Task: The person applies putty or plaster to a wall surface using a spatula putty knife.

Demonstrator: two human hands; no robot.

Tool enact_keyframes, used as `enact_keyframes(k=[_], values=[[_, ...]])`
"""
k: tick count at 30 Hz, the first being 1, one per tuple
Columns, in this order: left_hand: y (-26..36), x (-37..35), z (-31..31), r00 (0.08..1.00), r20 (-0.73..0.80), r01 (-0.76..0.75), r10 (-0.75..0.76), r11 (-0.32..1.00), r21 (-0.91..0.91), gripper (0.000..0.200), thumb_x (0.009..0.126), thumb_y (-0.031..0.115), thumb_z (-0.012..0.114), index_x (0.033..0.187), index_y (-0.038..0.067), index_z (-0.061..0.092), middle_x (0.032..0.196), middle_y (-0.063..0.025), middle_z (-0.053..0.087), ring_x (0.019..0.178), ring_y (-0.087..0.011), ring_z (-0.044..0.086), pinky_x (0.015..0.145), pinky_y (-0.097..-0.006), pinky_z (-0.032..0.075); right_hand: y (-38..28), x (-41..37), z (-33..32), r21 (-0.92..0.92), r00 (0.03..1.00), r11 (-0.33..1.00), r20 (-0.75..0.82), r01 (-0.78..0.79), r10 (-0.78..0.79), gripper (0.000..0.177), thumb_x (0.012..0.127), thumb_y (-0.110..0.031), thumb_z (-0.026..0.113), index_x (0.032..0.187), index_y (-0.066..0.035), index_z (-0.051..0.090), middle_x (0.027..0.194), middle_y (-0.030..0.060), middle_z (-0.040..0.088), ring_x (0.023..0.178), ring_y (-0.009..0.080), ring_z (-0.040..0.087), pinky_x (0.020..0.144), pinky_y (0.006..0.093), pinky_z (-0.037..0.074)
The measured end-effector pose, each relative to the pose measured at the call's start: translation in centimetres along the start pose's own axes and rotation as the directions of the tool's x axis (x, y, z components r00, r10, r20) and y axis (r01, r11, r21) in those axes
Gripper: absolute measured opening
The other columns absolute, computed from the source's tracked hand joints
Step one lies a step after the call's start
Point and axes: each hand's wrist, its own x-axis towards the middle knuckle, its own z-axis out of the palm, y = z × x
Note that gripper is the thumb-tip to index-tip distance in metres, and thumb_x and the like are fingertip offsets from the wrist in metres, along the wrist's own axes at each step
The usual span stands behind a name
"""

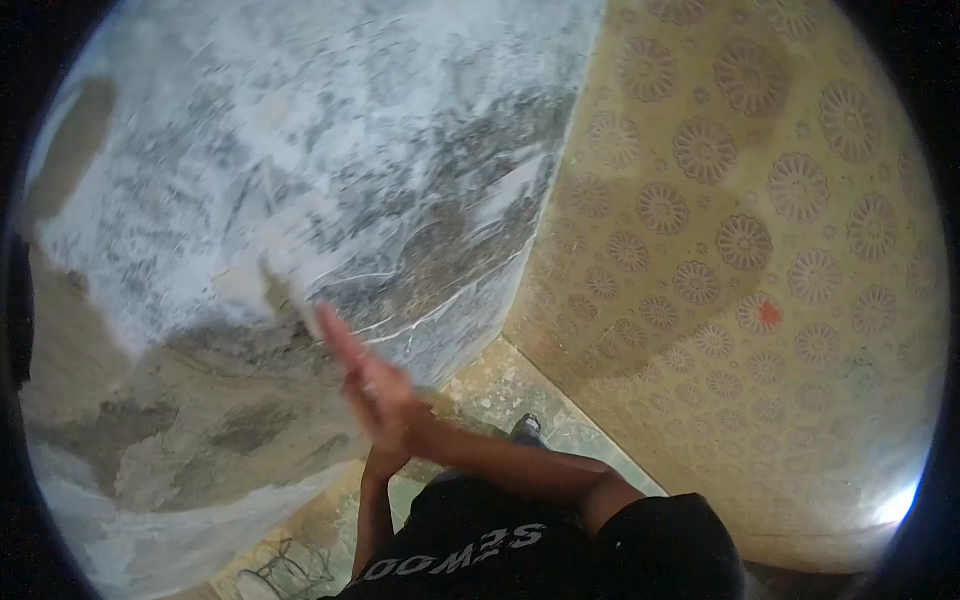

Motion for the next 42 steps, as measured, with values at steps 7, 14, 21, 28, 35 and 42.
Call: enact_keyframes(k=[7, 14, 21, 28, 35, 42], values=[[3.9, -0.7, 1.3, 0.951, -0.129, 0.31, -0.282, 0.846, 0.434, 0.028, 0.098, 0.023, 0.065, 0.118, 0.004, 0.066, 0.103, -0.0077, 0.074, 0.096, -0.0175, 0.07, 0.081, -0.0317, 0.052, -5.0, 5.6, -24.4, -0.286, 0.825, 0.956, -0.555, -0.067, -0.108, 0.037, 0.103, -0.014, 0.055, 0.136, 0.002, 0.053, 0.114, 0.0099, 0.067, 0.103, 0.0163, 0.064, 0.092, 0.0325, 0.053], [4.4, 1.7, 4.2, 0.921, -0.314, 0.359, -0.232, 0.82, 0.445, 0.027, 0.1, 0.019, 0.06, 0.119, 0.001, 0.064, 0.103, -0.0108, 0.072, 0.091, -0.0189, 0.069, 0.08, -0.0329, 0.053, -2.4, 10.4, -40.5, -0.546, 0.787, 0.835, -0.543, -0.067, -0.292, 0.025, 0.102, -0.011, 0.057, 0.119, 0.004, 0.066, 0.09, 0.0034, 0.069, 0.08, 0.0095, 0.059, 0.078, 0.0247, 0.048], [4.9, 3.4, 8.7, 0.886, -0.426, 0.371, -0.181, 0.828, 0.42, 0.027, 0.1, 0.02, 0.061, 0.119, 0.001, 0.064, 0.102, -0.011, 0.073, 0.092, -0.0184, 0.07, 0.08, -0.0306, 0.053, 0.8, 11.1, -41.8, -0.634, 0.834, 0.764, -0.481, -0.116, -0.272, 0.034, 0.102, -0.004, 0.05, 0.134, 0.004, 0.055, 0.113, 0.0111, 0.067, 0.097, 0.0121, 0.061, 0.089, 0.0268, 0.048], [5.4, 3.1, 9.6, 0.826, -0.506, 0.47, -0.248, 0.799, 0.376, 0.028, 0.1, 0.02, 0.061, 0.12, 0.0, 0.064, 0.103, -0.0108, 0.072, 0.093, -0.0178, 0.069, 0.081, -0.0308, 0.053, 0.8, 11.2, -38.2, -0.617, 0.869, 0.785, -0.413, -0.048, -0.272, 0.047, 0.098, 0.004, 0.047, 0.145, 0.001, 0.047, 0.129, 0.0168, 0.064, 0.114, 0.0121, 0.057, 0.095, 0.0256, 0.044], [5.3, 3.3, 7.0, 0.862, -0.434, 0.438, -0.263, 0.819, 0.372, 0.027, 0.101, 0.018, 0.059, 0.121, 0.0, 0.063, 0.103, -0.0109, 0.072, 0.095, -0.0179, 0.068, 0.083, -0.031, 0.052, 1.3, 9.3, -31.4, -0.629, 0.889, 0.765, -0.42, -0.138, -0.185, 0.045, 0.1, 0.001, 0.049, 0.144, -0.003, 0.049, 0.113, 0.0119, 0.068, 0.091, 0.0082, 0.058, 0.078, 0.0231, 0.046], [5.5, 2.5, 2.5, 0.902, -0.356, 0.382, -0.244, 0.835, 0.395, 0.028, 0.101, 0.021, 0.059, 0.121, 0.001, 0.063, 0.103, -0.0112, 0.071, 0.092, -0.0187, 0.069, 0.081, -0.0326, 0.053, 1.8, 7.4, -21.6, -0.658, 0.916, 0.738, -0.374, -0.15, -0.147, 0.049, 0.1, 0.001, 0.048, 0.148, -0.008, 0.047, 0.12, 0.0106, 0.069, 0.062, 0.0036, 0.038, 0.055, 0.0207, 0.037]])
